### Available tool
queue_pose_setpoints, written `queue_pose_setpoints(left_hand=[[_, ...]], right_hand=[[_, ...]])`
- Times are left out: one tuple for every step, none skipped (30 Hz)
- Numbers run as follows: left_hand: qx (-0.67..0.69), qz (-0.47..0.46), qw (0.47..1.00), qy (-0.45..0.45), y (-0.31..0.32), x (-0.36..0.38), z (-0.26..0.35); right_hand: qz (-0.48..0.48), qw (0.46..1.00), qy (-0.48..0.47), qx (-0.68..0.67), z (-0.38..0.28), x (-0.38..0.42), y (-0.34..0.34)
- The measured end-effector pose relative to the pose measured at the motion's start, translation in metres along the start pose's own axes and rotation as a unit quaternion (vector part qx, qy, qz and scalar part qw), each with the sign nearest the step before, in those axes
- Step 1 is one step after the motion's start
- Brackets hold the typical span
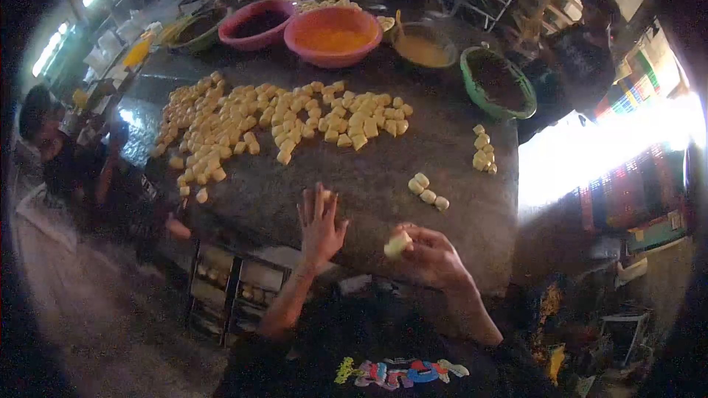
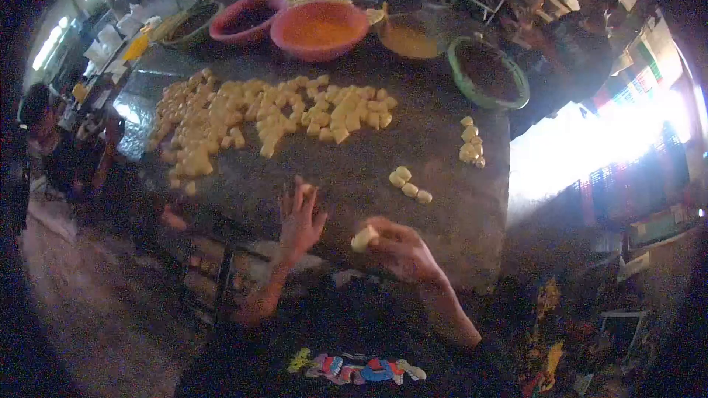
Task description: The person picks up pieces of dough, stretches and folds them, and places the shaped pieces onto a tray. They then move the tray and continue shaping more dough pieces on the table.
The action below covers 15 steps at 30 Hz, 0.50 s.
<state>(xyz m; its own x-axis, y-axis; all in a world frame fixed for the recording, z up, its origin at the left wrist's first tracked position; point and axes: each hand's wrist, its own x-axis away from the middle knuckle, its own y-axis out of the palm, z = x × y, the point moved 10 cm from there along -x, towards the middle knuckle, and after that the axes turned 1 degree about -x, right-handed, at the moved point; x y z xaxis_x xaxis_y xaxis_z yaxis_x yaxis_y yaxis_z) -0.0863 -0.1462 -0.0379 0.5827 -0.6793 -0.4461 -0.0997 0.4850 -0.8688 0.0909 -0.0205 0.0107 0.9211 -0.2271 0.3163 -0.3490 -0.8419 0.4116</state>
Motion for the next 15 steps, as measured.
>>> queue_pose_setpoints(left_hand=[[0.046,0.036,0.998,-0.018,-0.018,-0.001,0.007],[0.093,0.071,0.993,-0.036,-0.034,-0.007,0.013],[0.182,0.086,0.980,0.011,-0.047,-0.019,0.037],[0.268,0.097,0.957,0.054,-0.061,-0.027,0.067],[0.350,0.105,0.926,0.092,-0.067,-0.029,0.092],[0.387,0.088,0.909,0.126,-0.039,-0.024,0.110],[0.422,0.075,0.889,0.163,-0.026,-0.033,0.125],[0.447,0.074,0.878,0.156,-0.017,-0.041,0.127],[0.471,0.074,0.866,0.150,-0.030,-0.064,0.132],[0.497,0.074,0.852,0.146,-0.032,-0.085,0.137],[0.578,0.023,0.812,0.082,-0.007,-0.098,0.138],[0.651,-0.031,0.759,0.016,0.022,-0.101,0.144],[0.677,-0.043,0.735,-0.017,0.036,-0.105,0.152],[0.702,-0.053,0.709,-0.050,0.049,-0.110,0.160],[0.689,-0.021,0.723,-0.048,0.048,-0.118,0.168]], right_hand=[[0.068,0.996,-0.003,-0.059,0.012,-0.011,-0.017],[0.099,0.993,-0.013,-0.055,0.010,-0.019,-0.024],[0.130,0.990,-0.017,-0.054,0.010,-0.024,-0.031],[0.161,0.985,-0.015,-0.055,0.016,-0.026,-0.038],[0.161,0.986,0.007,-0.043,0.028,-0.033,-0.042],[0.128,0.989,-0.031,0.071,0.041,-0.038,-0.056],[0.090,0.976,-0.074,0.185,0.046,-0.041,-0.061],[0.082,0.982,-0.088,0.148,0.054,-0.044,-0.080],[0.074,0.986,-0.102,0.110,0.036,-0.049,-0.075],[0.094,0.989,-0.083,-0.080,0.024,-0.048,-0.080],[0.110,0.955,-0.061,-0.267,0.011,-0.053,-0.082],[0.075,0.938,-0.030,-0.338,0.010,-0.061,-0.089],[0.040,0.912,0.003,-0.408,0.007,-0.066,-0.098],[0.002,0.879,0.037,-0.475,0.004,-0.072,-0.107],[-0.023,0.898,0.033,-0.438,-0.003,-0.083,-0.122]])
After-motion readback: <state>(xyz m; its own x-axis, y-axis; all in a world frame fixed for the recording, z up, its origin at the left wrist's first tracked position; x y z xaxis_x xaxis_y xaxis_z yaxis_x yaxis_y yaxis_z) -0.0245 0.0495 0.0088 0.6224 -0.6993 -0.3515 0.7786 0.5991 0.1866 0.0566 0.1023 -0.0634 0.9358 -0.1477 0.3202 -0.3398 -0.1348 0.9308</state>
